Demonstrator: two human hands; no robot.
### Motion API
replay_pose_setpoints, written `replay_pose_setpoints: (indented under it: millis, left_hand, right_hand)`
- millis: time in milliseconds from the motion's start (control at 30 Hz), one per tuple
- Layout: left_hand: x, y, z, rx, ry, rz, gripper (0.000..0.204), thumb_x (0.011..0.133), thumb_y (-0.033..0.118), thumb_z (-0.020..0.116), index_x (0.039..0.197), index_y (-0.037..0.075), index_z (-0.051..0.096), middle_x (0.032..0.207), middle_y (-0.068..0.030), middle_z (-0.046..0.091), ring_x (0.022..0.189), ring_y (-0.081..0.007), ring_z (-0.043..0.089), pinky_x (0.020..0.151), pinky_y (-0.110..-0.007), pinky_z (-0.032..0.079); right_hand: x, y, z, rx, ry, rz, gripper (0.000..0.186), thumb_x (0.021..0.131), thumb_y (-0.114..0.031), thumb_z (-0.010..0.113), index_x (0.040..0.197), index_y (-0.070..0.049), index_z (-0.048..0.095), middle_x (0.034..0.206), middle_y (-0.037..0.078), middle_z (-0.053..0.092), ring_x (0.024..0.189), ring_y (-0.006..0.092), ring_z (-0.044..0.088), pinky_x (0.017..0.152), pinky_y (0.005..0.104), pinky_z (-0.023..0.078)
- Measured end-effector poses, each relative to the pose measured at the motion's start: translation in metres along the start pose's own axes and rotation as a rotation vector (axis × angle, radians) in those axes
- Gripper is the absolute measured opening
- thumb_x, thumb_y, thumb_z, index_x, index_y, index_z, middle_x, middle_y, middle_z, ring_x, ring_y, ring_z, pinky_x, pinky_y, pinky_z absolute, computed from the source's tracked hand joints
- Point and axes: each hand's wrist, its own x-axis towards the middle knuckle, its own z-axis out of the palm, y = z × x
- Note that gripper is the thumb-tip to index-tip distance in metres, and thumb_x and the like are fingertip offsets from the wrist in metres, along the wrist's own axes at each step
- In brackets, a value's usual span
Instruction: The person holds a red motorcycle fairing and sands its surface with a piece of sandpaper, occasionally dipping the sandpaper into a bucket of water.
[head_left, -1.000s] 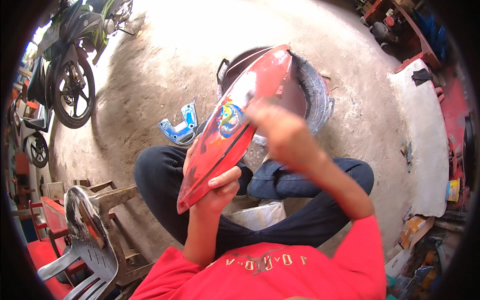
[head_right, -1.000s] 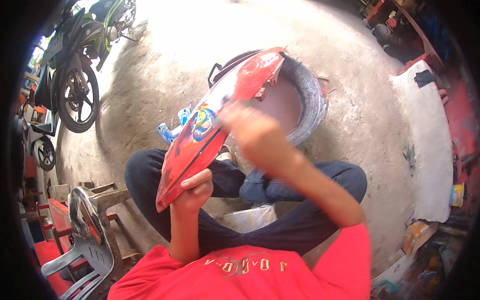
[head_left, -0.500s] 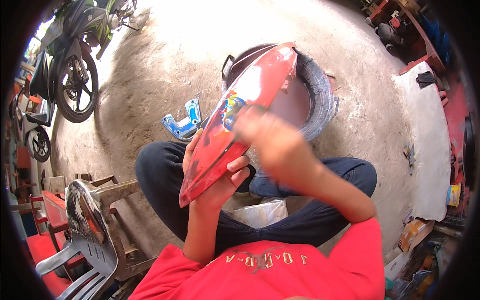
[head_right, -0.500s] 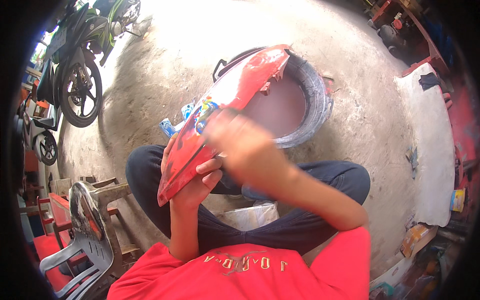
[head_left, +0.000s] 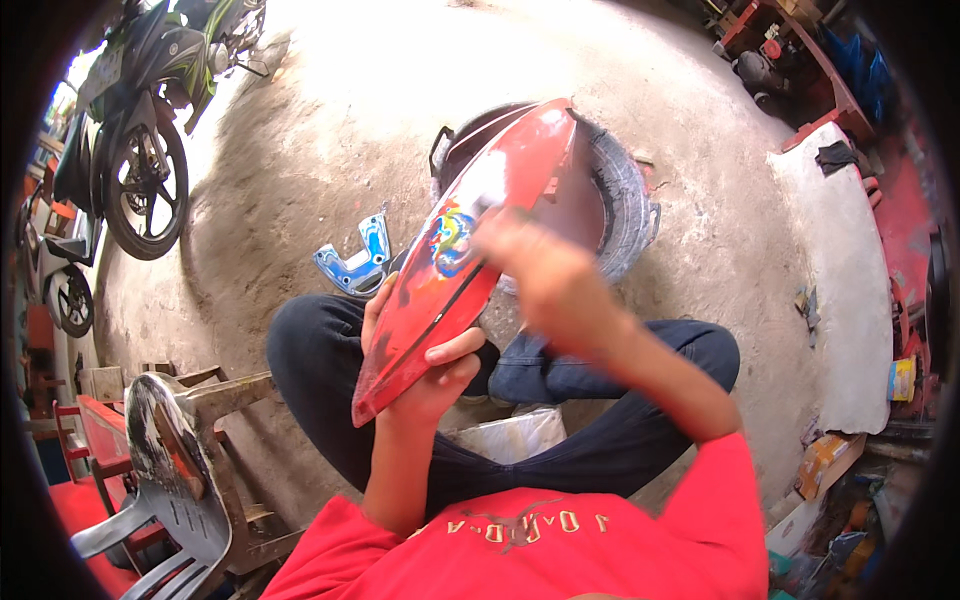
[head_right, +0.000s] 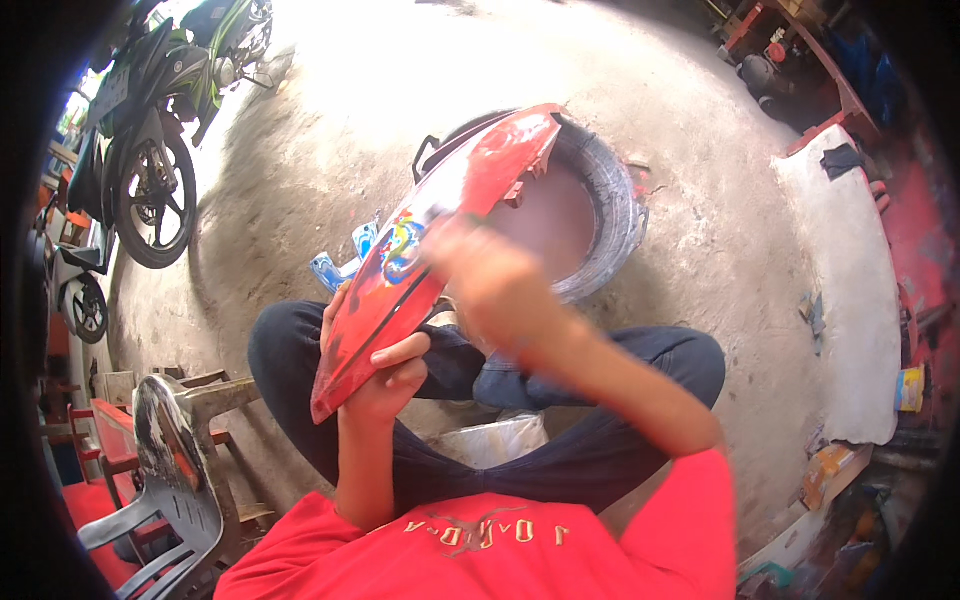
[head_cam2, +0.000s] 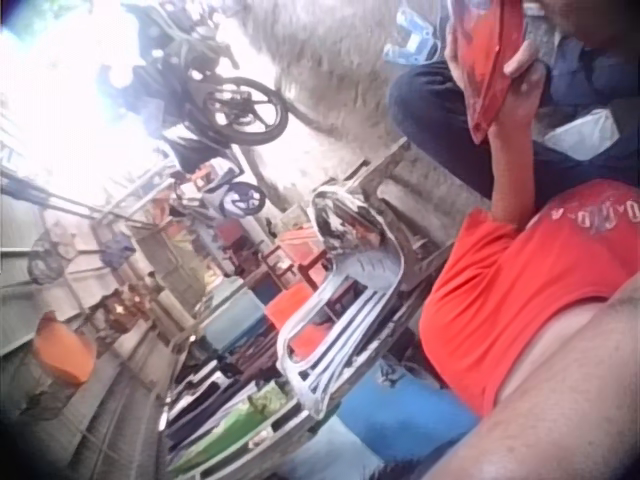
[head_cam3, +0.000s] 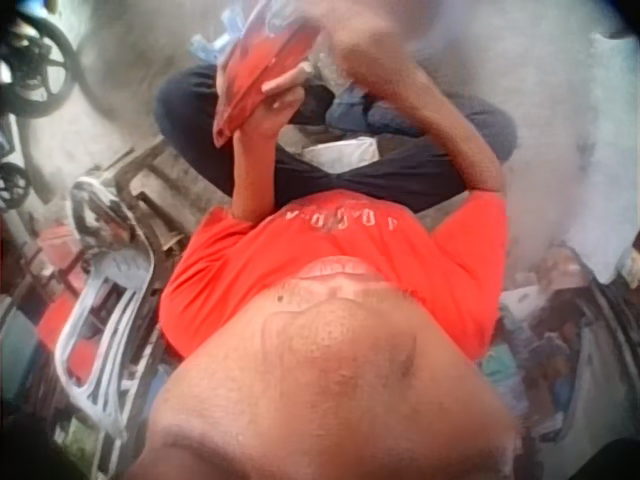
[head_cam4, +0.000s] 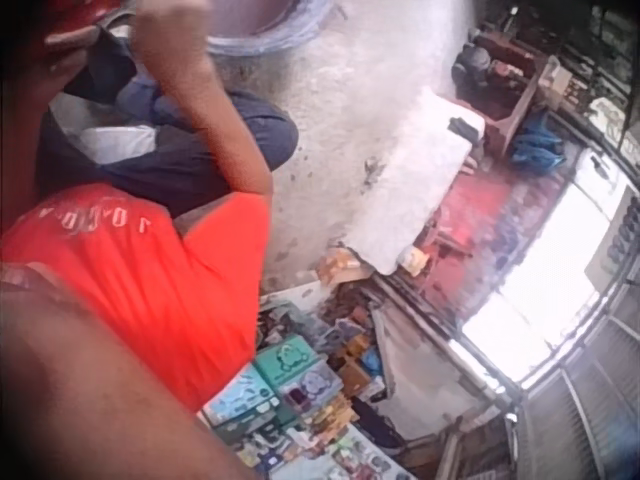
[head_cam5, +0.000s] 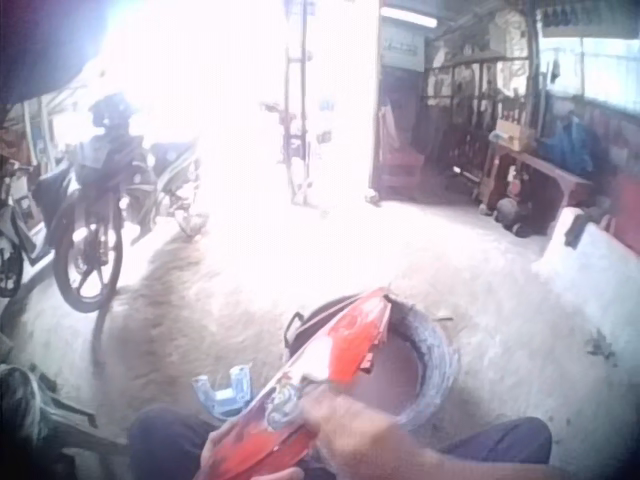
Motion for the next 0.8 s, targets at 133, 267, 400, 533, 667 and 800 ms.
replay_pose_setpoints:
  millis: [133, 267, 400, 533, 667, 800]
  left_hand:
    - [-0.003, 0.002, -0.002, -0.019, 0.005, 0.007, 0.058, 0.106, 0.055, 0.04, 0.144, 0.013, 0.053, 0.136, -0.0099, 0.064, 0.067, -0.0174, 0.052, 0.055, -0.032, 0.039]
    - [-0.009, 0.003, -0.003, -0.005, 0.064, 0.017, 0.059, 0.106, 0.056, 0.04, 0.145, 0.014, 0.054, 0.135, -0.0091, 0.065, 0.064, -0.0159, 0.051, 0.052, -0.03, 0.036]
    - [-0.009, 0.003, -0.005, -0.024, 0.023, 0.074, 0.06, 0.106, 0.057, 0.04, 0.143, 0.012, 0.055, 0.136, -0.0092, 0.065, 0.063, -0.0148, 0.05, 0.05, -0.028, 0.034]
    - [-0.01, 0.004, -0.002, 0.009, 0.069, 0.05, 0.06, 0.107, 0.057, 0.039, 0.142, 0.012, 0.056, 0.138, -0.0091, 0.065, 0.061, -0.0132, 0.05, 0.049, -0.028, 0.033]
    - [-0.011, 0.004, -0.001, 0.014, 0.106, 0.064, 0.059, 0.107, 0.057, 0.039, 0.142, 0.012, 0.056, 0.139, -0.0087, 0.065, 0.061, -0.0131, 0.05, 0.049, -0.028, 0.032]
    - [-0.01, 0.004, 0.003, 0.012, 0.082, 0.032, 0.059, 0.107, 0.057, 0.039, 0.143, 0.013, 0.056, 0.14, -0.0089, 0.065, 0.061, -0.0128, 0.05, 0.049, -0.027, 0.033]
  right_hand:
    - [0.0, -0.017, -0.002, 0.104, -0.001, -0.153, 0.039, 0.09, -0.002, 0.061, 0.129, -0.001, 0.069, 0.129, 0.018, 0.072, 0.122, 0.0321, 0.071, 0.106, 0.0426, 0.056]
    - [0.002, 0.018, 0.002, 0.015, -0.017, 0.144, 0.036, 0.092, -0.001, 0.058, 0.126, -0.001, 0.069, 0.126, 0.02, 0.073, 0.12, 0.0352, 0.071, 0.102, 0.0435, 0.057]
    - [-0.002, -0.009, 0.0, 0.11, 0.011, -0.161, 0.035, 0.091, -0.002, 0.059, 0.125, 0.001, 0.069, 0.126, 0.018, 0.073, 0.119, 0.0331, 0.072, 0.103, 0.0429, 0.057]
    - [0.001, 0.024, 0.007, 0.009, -0.012, 0.269, 0.034, 0.094, -0.003, 0.058, 0.126, 0.004, 0.068, 0.124, 0.022, 0.073, 0.117, 0.0346, 0.072, 0.103, 0.0435, 0.057]
    - [-0.004, 0.002, 0.007, -0.03, 0.036, -0.14, 0.037, 0.093, -0.003, 0.058, 0.127, 0.003, 0.068, 0.128, 0.021, 0.072, 0.12, 0.0353, 0.071, 0.105, 0.0436, 0.057]
    - [-0.001, 0.006, 0.006, -0.021, 0.051, -0.049, 0.039, 0.091, -0.004, 0.06, 0.128, 0.003, 0.067, 0.125, 0.02, 0.073, 0.116, 0.0344, 0.073, 0.102, 0.0443, 0.058]
